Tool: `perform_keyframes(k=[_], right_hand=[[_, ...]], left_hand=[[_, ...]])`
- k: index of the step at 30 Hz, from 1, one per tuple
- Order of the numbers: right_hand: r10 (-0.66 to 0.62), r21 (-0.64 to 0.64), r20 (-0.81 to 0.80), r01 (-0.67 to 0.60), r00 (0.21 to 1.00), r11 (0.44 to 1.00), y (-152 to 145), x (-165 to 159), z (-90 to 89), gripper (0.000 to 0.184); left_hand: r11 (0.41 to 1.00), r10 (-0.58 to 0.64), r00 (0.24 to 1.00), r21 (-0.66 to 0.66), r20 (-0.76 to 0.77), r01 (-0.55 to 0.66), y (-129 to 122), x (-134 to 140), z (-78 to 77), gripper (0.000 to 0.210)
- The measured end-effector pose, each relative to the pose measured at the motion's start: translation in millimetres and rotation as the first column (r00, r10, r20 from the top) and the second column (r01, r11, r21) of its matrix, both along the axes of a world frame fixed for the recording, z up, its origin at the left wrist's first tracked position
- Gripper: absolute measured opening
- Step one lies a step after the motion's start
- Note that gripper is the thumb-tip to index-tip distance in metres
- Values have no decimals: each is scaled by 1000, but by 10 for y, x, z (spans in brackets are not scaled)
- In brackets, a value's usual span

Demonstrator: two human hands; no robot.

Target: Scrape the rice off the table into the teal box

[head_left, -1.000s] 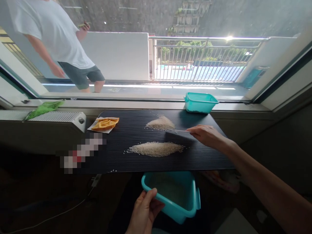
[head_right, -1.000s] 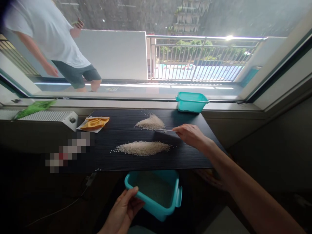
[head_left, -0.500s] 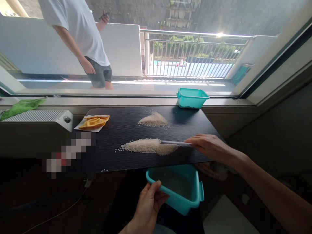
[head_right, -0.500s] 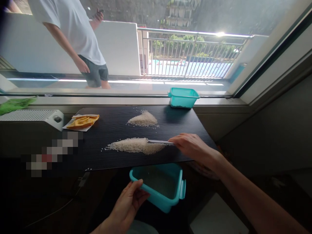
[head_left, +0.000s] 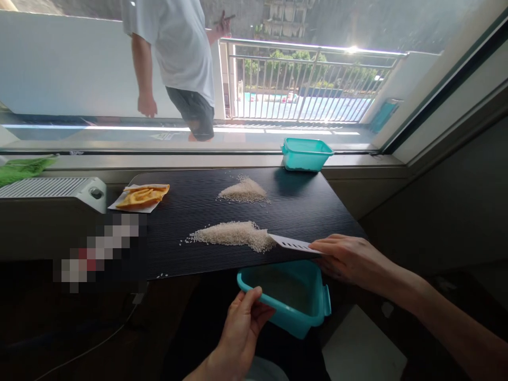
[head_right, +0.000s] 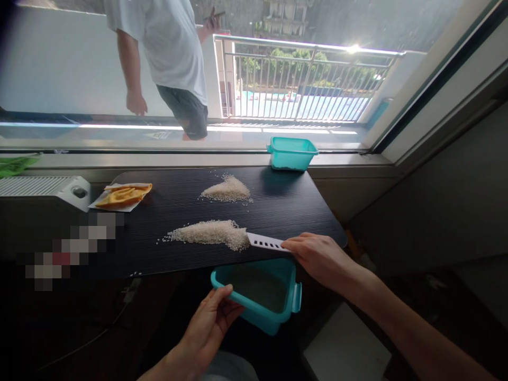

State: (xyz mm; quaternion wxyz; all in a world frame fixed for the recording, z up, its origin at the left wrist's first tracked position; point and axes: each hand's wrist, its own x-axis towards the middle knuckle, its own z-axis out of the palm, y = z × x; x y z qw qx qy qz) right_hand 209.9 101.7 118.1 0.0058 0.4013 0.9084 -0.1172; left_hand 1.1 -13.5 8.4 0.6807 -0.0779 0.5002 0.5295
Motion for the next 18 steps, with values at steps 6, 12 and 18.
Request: perform_keyframes(k=[6, 12, 18], right_hand=[[2, -159, -32, -7, 999, 987, -396, 60, 147, 32], [-41, -76, -15, 40, 999, 996, -16, -21, 186, 35], [-83, 20, 79, 82, 993, 996, 396, -234, 26, 32]], left_hand=[[1000, -10, 1000, 18, 12, 10, -23, -31, -73, 7], [1000, 14, 1000, -5, -21, -14, -56, -89, -70, 10], [999, 51, 998, -3, -36, -52, -107, -151, -53, 10]])
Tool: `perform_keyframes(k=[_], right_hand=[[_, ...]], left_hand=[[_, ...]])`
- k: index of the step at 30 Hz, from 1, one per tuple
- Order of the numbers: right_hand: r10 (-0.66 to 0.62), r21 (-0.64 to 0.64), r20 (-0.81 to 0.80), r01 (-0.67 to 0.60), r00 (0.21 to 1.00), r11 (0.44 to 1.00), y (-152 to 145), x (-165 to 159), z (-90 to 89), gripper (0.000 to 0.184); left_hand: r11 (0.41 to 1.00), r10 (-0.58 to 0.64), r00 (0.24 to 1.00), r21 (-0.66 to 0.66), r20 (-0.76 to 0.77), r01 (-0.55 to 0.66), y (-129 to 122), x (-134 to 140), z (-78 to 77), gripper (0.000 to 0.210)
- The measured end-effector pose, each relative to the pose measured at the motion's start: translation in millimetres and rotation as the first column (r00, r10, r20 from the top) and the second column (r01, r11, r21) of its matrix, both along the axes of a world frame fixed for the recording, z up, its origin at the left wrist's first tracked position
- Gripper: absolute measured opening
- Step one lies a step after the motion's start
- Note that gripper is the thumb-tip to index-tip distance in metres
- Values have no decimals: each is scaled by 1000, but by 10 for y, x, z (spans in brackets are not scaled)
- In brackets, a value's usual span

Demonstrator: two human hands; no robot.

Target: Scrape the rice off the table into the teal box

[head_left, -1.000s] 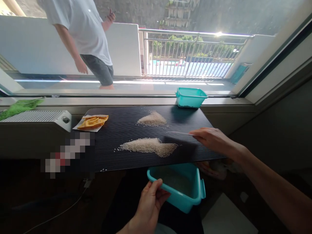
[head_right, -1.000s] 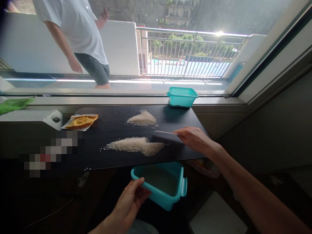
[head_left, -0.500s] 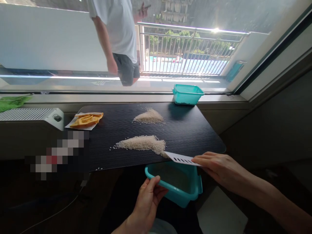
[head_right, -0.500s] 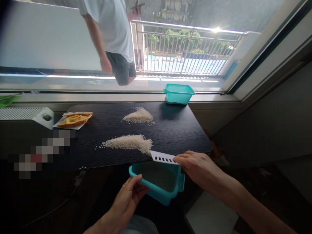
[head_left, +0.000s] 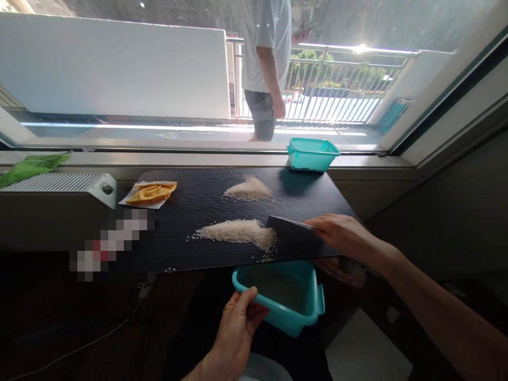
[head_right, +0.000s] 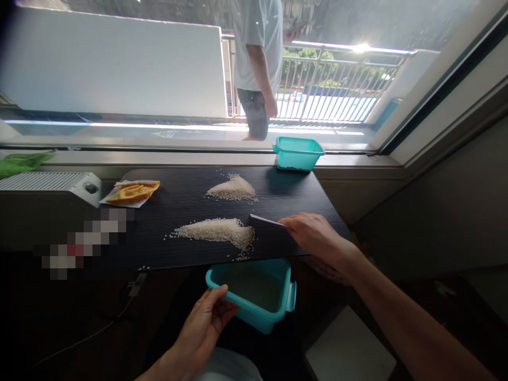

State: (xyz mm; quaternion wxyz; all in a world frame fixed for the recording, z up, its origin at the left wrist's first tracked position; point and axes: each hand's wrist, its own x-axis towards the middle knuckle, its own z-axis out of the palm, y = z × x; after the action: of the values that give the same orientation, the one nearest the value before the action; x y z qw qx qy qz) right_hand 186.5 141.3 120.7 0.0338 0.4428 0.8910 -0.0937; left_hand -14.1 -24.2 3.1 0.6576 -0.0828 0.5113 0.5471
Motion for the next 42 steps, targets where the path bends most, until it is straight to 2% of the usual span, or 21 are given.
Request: perform_keyframes(k=[6, 12, 16, 20, 23, 27, 31, 35, 38, 42], right_hand=[[80, -100, -44, -84, 996, 991, -362, -15, 8, 32], [80, -256, -113, -106, 990, 961, -725, 21, 186, 33], [75, -207, -102, -95, 992, 974, -560, -16, 244, 33], [21, -65, -44, -24, 999, 998, -122, -130, 119, 32], [1, -10, -5, -1, 1000, 1000, 100, -225, 14, 32], [63, -52, -3, -63, 998, 997, 15, -259, -7, 32], [122, -143, -51, -128, 991, 981, -353, -185, 56, 32], [121, -235, -97, -141, 988, 962, -628, -114, 181, 32], [122, -232, -104, -143, 987, 962, -563, -129, 266, 32], [94, -79, -75, -100, 993, 992, -118, -304, 204, 33]], left_hand=[[1000, 24, 1000, -13, -2, -24, 3, -51, -2, 11], [1000, 15, 1000, -9, 3, -15, 13, -108, -13, 10], [1000, 14, 1000, -22, -17, -15, 9, -136, -5, 11], [999, 33, 999, -30, -26, -34, -13, -155, 16, 12], [998, 48, 999, -27, -24, -49, -25, -162, 30, 13], [998, 63, 998, -29, -22, -64, -12, -166, 37, 14], [997, 72, 997, -31, -11, -72, 9, -177, 18, 12], [998, 54, 999, -13, 6, -54, -1, -203, -6, 9], [999, 45, 999, -8, 5, -45, -16, -228, -12, 9], [998, 60, 998, -18, -19, -60, -37, -264, -6, 11]])
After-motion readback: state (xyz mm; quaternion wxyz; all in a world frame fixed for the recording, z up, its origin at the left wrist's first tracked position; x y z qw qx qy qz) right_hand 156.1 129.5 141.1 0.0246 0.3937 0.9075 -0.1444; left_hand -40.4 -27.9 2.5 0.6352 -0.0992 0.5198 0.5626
